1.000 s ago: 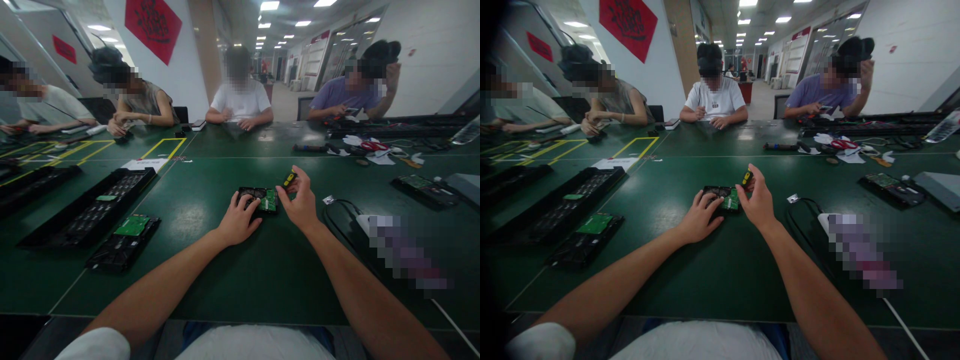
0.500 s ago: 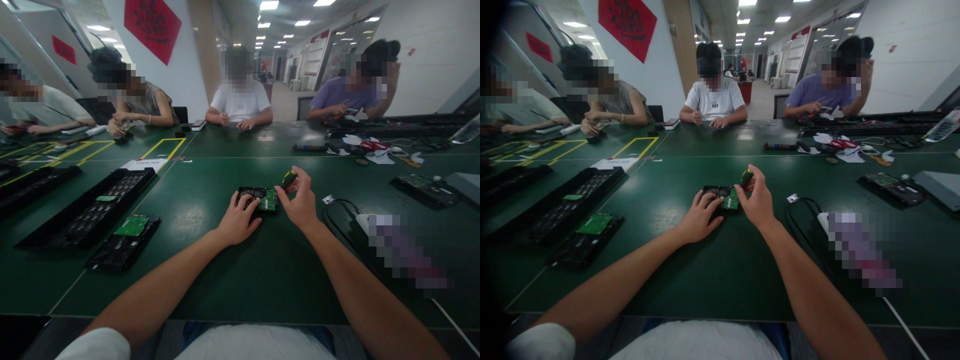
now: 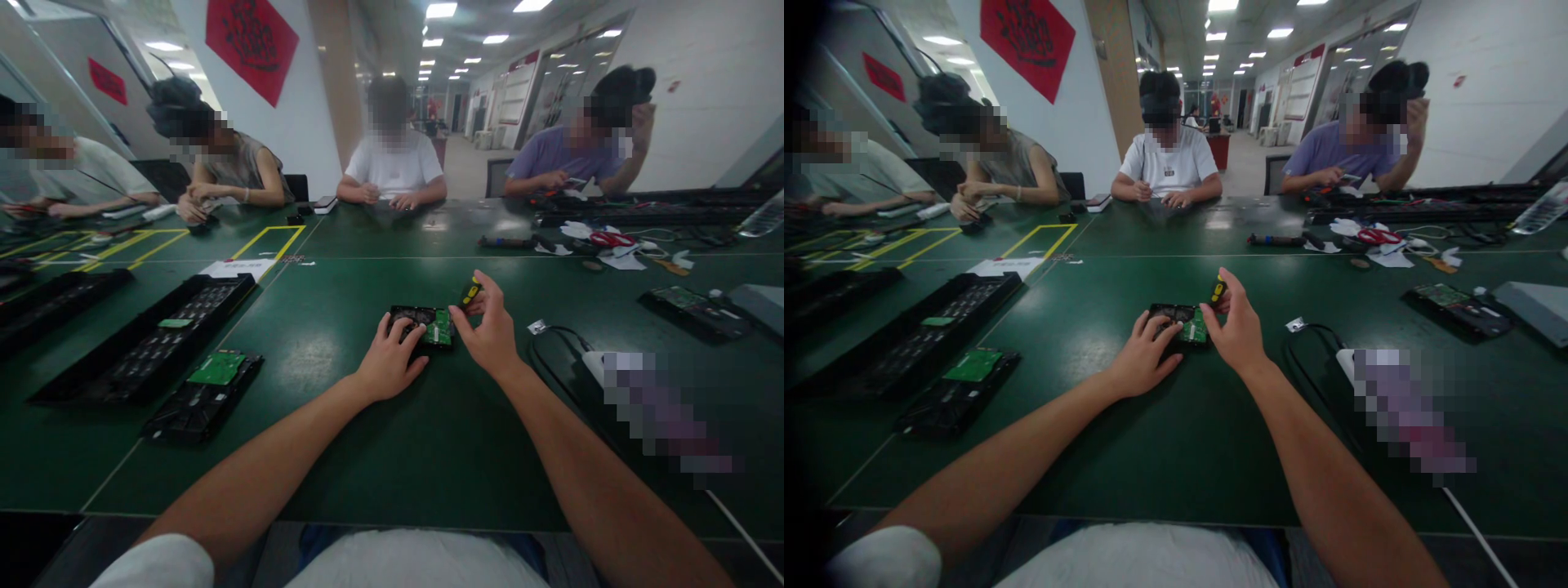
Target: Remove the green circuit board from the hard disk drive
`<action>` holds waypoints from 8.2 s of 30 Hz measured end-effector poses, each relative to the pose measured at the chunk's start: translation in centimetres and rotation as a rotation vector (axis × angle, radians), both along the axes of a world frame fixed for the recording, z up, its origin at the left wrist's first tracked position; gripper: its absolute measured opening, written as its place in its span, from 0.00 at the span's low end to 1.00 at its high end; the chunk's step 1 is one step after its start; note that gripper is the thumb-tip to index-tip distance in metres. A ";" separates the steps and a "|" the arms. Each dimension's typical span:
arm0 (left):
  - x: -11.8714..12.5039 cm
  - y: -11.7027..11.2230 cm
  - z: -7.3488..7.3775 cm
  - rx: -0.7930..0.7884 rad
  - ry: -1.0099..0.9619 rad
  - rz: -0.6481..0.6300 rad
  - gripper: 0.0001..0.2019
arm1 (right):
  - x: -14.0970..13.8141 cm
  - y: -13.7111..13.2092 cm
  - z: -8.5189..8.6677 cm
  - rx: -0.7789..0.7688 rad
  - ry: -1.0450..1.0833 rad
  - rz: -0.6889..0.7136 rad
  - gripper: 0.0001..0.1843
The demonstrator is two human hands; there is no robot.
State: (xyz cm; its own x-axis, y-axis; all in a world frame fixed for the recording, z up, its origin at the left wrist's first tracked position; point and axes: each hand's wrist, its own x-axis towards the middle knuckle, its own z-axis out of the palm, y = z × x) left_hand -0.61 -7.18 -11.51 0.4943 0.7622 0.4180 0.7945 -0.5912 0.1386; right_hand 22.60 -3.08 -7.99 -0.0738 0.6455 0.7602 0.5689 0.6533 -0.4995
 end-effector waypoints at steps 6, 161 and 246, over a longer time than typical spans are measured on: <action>0.0 0.0 0.0 0.004 -0.004 -0.003 0.30 | 0.0 0.0 -0.2 -0.017 -0.012 0.040 0.43; -0.1 -0.1 0.2 -0.015 -0.019 0.002 0.30 | 0.0 -0.2 0.1 0.005 -0.012 0.021 0.39; 0.0 0.2 -0.5 0.014 -0.038 -0.019 0.30 | 0.3 -0.1 0.0 0.017 -0.006 0.013 0.36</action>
State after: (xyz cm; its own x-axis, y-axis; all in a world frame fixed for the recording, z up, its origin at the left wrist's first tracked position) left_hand -0.57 -7.00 -11.98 0.4920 0.7469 0.4473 0.7773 -0.6083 0.1606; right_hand 22.86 -3.16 -8.02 -0.0870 0.6311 0.7708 0.5634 0.6693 -0.4844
